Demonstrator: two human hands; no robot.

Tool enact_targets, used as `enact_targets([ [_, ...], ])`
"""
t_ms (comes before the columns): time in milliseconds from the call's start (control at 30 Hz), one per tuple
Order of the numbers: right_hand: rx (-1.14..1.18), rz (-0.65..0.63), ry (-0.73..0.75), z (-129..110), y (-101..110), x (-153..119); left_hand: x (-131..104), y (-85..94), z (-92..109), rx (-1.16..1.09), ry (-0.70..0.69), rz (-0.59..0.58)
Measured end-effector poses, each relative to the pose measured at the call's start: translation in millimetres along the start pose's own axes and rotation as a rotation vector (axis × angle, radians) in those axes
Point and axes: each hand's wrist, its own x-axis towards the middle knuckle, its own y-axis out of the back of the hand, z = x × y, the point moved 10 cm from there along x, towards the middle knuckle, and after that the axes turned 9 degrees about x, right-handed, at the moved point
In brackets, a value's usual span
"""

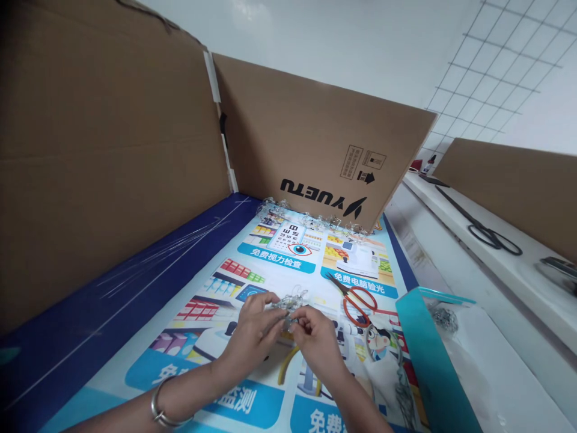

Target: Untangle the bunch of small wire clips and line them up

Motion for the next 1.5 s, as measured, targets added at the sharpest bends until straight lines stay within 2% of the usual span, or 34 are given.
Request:
enact_targets([
  [200, 0.06, -0.006, 0.013, -6.5, -1.1, -1.9, -4.2, -12.9, -5.1, -0.085, 0.047, -0.06],
  [367, 0.05, 0.004, 0.049, -11.0, -2.7, -3.4, -5.7, -19.3, -7.2, -0.183, 0.092, -0.063],
  [567, 0.021, -0.013, 0.076, -16.9, -6.3, -4.3, -4.5, -20.9, -12.8, -0.272, 0.169, -0.085],
  [833, -0.049, -0.023, 0.091, -20.7, -8.2, -4.8, -3.9, -21.9, -15.6, -0.332, 0.201, -0.074],
  [1033, -0.195, 0.102, 0.239, -38.9, -2.5, -13.8, -4.2, -14.7, -16.4, -0.348, 0.232, -0.018],
  [1167, -0.2, 0.193, 0.36, -49.0, 2.9, -20.6, -3.7, -11.1, -14.5, -0.355, 0.236, 0.003],
  [1233, -0.14, 0.236, 0.331, -45.0, 8.8, -20.0, -3.7, -10.5, -13.8, -0.357, 0.239, 0.01],
  [1333, 0.146, 0.257, 0.108, -20.8, 14.5, -14.7, -3.9, -12.2, -13.1, -0.363, 0.236, 0.005],
  [1400, 0.432, 0.23, -0.027, -6.9, 9.1, -13.9, -4.1, -13.5, -14.0, -0.364, 0.233, 0.003],
  [1500, 0.764, 0.141, -0.124, -3.6, -6.9, -16.7, -4.3, -15.7, -16.7, -0.375, 0.231, -0.009],
])
